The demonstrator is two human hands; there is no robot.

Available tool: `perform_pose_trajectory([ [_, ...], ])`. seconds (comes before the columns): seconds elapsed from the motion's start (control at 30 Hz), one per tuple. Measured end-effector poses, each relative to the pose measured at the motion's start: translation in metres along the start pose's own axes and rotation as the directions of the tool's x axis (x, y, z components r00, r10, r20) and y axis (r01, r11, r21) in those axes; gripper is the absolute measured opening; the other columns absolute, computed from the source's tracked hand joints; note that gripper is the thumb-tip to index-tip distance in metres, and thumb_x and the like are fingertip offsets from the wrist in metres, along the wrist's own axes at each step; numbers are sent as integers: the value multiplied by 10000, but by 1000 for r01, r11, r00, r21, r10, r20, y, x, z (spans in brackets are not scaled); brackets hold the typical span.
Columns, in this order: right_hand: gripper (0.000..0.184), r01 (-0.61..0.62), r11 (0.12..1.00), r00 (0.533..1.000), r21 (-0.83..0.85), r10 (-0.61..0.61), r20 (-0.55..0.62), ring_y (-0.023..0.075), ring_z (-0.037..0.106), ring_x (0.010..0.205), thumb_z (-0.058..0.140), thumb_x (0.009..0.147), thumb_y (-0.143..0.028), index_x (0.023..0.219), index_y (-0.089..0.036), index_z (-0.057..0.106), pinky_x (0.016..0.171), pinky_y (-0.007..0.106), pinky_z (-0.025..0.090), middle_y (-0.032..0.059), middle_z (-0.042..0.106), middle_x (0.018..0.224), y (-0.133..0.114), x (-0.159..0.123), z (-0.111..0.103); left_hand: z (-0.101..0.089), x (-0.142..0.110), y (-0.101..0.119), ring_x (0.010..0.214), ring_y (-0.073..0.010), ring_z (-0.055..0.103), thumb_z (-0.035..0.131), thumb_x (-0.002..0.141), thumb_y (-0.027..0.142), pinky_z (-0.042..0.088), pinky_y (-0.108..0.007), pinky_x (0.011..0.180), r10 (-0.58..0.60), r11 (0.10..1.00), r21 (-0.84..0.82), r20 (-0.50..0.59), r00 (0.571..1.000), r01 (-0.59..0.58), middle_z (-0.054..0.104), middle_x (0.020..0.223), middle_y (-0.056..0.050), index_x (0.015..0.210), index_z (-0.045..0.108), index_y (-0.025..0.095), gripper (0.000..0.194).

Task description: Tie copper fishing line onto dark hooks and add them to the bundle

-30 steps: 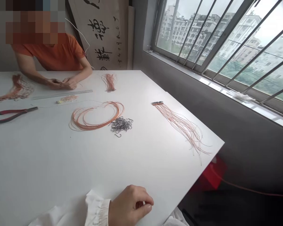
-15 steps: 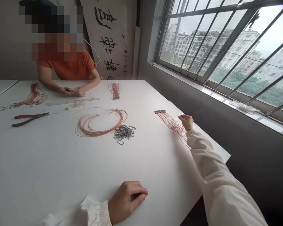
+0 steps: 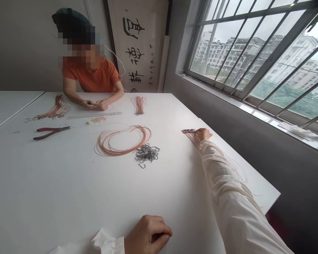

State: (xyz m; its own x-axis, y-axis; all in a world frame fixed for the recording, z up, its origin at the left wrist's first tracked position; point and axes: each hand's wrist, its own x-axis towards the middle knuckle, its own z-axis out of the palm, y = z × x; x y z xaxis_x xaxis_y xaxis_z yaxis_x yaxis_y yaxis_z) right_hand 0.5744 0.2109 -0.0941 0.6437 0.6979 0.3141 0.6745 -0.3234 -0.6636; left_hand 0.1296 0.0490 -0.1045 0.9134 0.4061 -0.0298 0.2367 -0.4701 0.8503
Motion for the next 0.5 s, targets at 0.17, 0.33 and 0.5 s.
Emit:
perform_pose_trajectory([
  [0.17, 309, -126, 981, 991, -146, 130, 17, 224, 619, 1034, 587, 951, -318, 1209, -149, 579, 876, 430, 539, 99, 597, 1209, -11, 3, 2, -1, -1, -3, 618, -130, 563, 543, 849, 193, 412, -232, 576, 34, 999, -5, 5, 999, -34, 664, 736, -42, 902, 753, 185, 216],
  [0.33, 276, 39, 982, 990, -184, -13, 138, 218, 629, 1011, 582, 953, -331, 1142, -132, 609, 877, 429, 533, 88, 629, 1139, -65, -1, 33, 3, -9, -8, 643, -141, 598, 564, 840, 195, 460, -229, 622, 90, 995, -33, -20, 996, -91, 676, 738, -51, 944, 764, 171, 227],
  [0.5, 247, 429, 901, 834, -67, -366, 414, 183, 651, 923, 563, 962, -357, 1024, -134, 649, 874, 397, 522, 61, 675, 1017, -155, -42, 98, 9, -16, -13, 688, -156, 634, 586, 829, 192, 494, -227, 652, 109, 991, -74, -62, 992, -113, 703, 779, -63, 958, 770, 172, 225],
])
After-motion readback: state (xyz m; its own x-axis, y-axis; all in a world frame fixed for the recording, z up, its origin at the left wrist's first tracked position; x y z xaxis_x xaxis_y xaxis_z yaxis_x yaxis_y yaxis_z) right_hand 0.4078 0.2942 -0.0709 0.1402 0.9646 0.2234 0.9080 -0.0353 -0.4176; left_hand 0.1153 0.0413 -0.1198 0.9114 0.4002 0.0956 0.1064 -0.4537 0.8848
